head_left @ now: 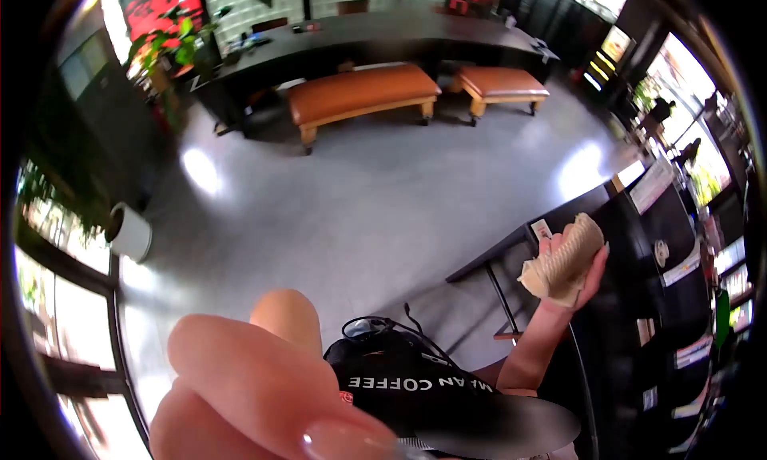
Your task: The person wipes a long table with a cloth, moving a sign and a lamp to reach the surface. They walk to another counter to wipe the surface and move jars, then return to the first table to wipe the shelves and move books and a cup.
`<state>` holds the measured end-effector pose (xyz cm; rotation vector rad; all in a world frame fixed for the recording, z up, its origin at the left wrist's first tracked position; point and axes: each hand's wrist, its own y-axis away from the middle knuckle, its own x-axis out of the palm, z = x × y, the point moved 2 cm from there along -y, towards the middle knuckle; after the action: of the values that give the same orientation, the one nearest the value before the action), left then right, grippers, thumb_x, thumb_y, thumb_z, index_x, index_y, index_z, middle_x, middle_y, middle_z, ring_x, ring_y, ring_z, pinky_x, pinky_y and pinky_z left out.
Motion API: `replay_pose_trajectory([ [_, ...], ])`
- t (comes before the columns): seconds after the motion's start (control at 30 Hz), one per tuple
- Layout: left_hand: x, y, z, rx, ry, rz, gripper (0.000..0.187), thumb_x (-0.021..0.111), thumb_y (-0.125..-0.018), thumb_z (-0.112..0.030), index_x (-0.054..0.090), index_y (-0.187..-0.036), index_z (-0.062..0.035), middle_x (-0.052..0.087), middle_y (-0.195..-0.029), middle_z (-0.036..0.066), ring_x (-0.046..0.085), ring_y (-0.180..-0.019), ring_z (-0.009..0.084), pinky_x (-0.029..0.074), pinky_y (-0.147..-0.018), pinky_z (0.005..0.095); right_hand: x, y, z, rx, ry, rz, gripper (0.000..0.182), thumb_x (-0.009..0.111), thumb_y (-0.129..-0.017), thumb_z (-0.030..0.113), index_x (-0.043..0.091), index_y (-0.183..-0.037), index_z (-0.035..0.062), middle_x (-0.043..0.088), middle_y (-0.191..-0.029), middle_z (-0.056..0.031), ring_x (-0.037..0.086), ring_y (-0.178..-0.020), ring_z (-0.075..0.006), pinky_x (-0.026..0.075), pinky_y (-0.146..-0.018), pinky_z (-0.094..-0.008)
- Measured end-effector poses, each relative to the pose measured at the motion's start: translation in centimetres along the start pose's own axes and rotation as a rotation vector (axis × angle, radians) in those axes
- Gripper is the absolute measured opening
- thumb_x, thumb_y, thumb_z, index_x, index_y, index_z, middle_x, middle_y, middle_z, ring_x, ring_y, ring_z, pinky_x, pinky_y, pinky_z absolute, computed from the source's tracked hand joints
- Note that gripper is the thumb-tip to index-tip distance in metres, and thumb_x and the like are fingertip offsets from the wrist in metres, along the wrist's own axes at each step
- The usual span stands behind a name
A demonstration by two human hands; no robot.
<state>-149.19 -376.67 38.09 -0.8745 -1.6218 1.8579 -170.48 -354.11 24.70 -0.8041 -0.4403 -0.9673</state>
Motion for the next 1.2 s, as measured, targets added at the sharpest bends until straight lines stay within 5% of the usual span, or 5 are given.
replay_pose_trajectory([
  [0.37,11.0,0.7,25.8,-0.36,0.005,0.005,0.015,0.054,-0.087,-0.029,0.048,-0.095,-0.0173,0.06,-0.073,-0.001,0.052,-0.072,0.0165,0.044,-0.073,0.0381,-15.0,-16.8,-7.7,-0.197,0.067,-0.637,0.052,0.046,-0.09,0.049,0.053,-0.119,0.0055,0.06,-0.096,-0.0142,0.058,-0.081,-0.0284,0.046,-0.079,-0.0436],
  [0.47,13.0,-0.8,36.7,-0.02,0.231,0.272,0.026,0.058,-0.084,-0.029,0.051,-0.101,-0.0108,0.061,-0.093,0.005,0.054,-0.079,0.0194,0.048,-0.065,0.0317,-18.3,-24.2,-9.9,-0.184,-0.023,-0.583,0.048,0.049,-0.09,0.044,0.056,-0.118,0.0061,0.064,-0.104,-0.0086,0.064,-0.085,-0.0266,0.053,-0.074,-0.0436],
  [0.53,14.7,-2.7,41.8,0.041,0.394,-0.327,0.037,0.047,-0.091,-0.036,0.05,-0.114,-0.0083,0.053,-0.115,0.009,0.046,-0.103,0.0233,0.037,-0.088,0.0384,-20.0,-29.1,-11.2,-0.172,-0.045,-0.585,0.045,0.046,-0.092,0.041,0.056,-0.118,0.0054,0.064,-0.109,-0.0087,0.065,-0.09,-0.0242,0.054,-0.076,-0.041],
  [0.63,16.7,-7.1,48.6,0.19,0.604,-0.345,0.053,0.045,-0.093,-0.043,0.044,-0.133,-0.009,0.041,-0.139,0.012,0.034,-0.129,0.0282,0.024,-0.11,0.042,-22.0,-35.4,-12.8,-0.173,0.032,-0.552,0.039,0.044,-0.094,0.034,0.056,-0.116,0.0045,0.062,-0.109,-0.0082,0.061,-0.097,-0.0218,0.05,-0.083,-0.0377],
  [1.2,35.2,-6.6,87.2,0.356,0.747,-0.201,0.047,0.048,-0.091,-0.035,0.047,-0.129,-0.0063,0.044,-0.133,0.012,0.039,-0.124,0.0266,0.029,-0.107,0.0401,-34.8,-66.7,-18.5,-0.367,0.146,-0.729,0.04,0.038,-0.096,0.035,0.056,-0.116,0.0049,0.063,-0.105,-0.0087,0.063,-0.091,-0.0221,0.053,-0.077,-0.0374],
])
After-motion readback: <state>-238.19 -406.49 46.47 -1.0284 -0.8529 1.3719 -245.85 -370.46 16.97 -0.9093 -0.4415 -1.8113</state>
